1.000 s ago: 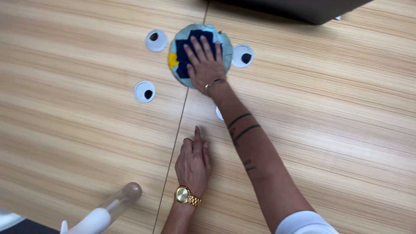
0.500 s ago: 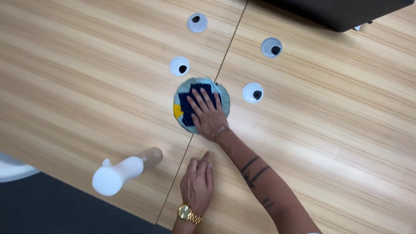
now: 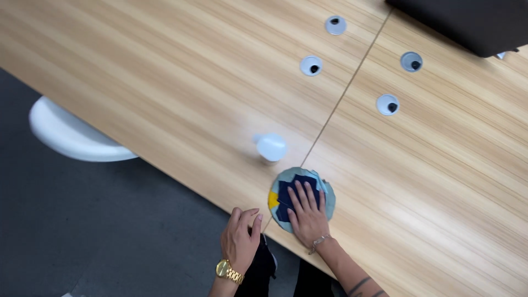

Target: The person sprays a wooden desk and wipes it with a cloth, then places decorative stickers on its surface.

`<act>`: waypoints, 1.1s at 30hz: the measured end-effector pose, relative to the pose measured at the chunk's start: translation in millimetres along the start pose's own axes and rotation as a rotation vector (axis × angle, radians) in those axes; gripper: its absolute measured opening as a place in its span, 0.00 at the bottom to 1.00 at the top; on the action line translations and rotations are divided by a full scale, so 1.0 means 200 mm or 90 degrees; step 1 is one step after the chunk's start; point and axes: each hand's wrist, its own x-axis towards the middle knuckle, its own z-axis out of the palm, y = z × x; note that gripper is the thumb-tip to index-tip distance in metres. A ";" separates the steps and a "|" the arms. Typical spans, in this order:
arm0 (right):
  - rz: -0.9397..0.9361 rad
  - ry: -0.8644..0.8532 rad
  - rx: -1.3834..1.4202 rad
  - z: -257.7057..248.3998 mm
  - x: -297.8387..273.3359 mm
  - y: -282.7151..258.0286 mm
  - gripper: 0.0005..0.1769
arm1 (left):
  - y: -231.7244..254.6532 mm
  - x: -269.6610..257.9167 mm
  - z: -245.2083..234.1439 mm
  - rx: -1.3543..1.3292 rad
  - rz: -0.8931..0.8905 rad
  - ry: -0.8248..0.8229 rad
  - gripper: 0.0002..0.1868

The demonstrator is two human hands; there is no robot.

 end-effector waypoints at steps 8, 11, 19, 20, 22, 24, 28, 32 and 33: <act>0.134 0.138 0.332 -0.24 0.31 -0.09 0.62 | -0.29 -0.04 -0.26 -0.005 0.040 0.043 0.13; 0.072 0.192 0.529 -0.46 0.60 -0.17 0.70 | -0.32 -0.04 -0.37 -0.005 0.024 0.040 0.13; 0.066 -0.055 0.472 -0.65 0.83 -0.32 0.50 | -0.34 -0.01 -0.64 -0.006 0.100 0.100 0.13; 0.044 -0.045 0.511 -0.60 0.79 -0.34 0.38 | -0.34 0.00 -0.67 -0.003 0.116 0.112 0.12; 0.023 -0.031 0.551 -0.53 0.72 -0.41 0.25 | -0.34 0.05 -0.71 0.002 0.135 0.124 0.11; 0.112 -0.018 0.607 -0.47 0.65 -0.52 0.27 | -0.34 0.11 -0.74 -0.004 0.164 0.128 0.11; 0.143 0.160 0.671 -0.29 0.47 -0.66 0.20 | -0.33 0.27 -0.77 -0.003 0.193 0.109 0.10; 0.373 0.259 0.500 -0.25 0.38 -0.78 0.13 | -0.35 0.42 -0.76 0.003 0.236 0.056 0.08; 0.395 0.292 0.476 -0.26 0.37 -0.80 0.13 | -0.36 0.46 -0.75 0.011 0.245 0.034 0.08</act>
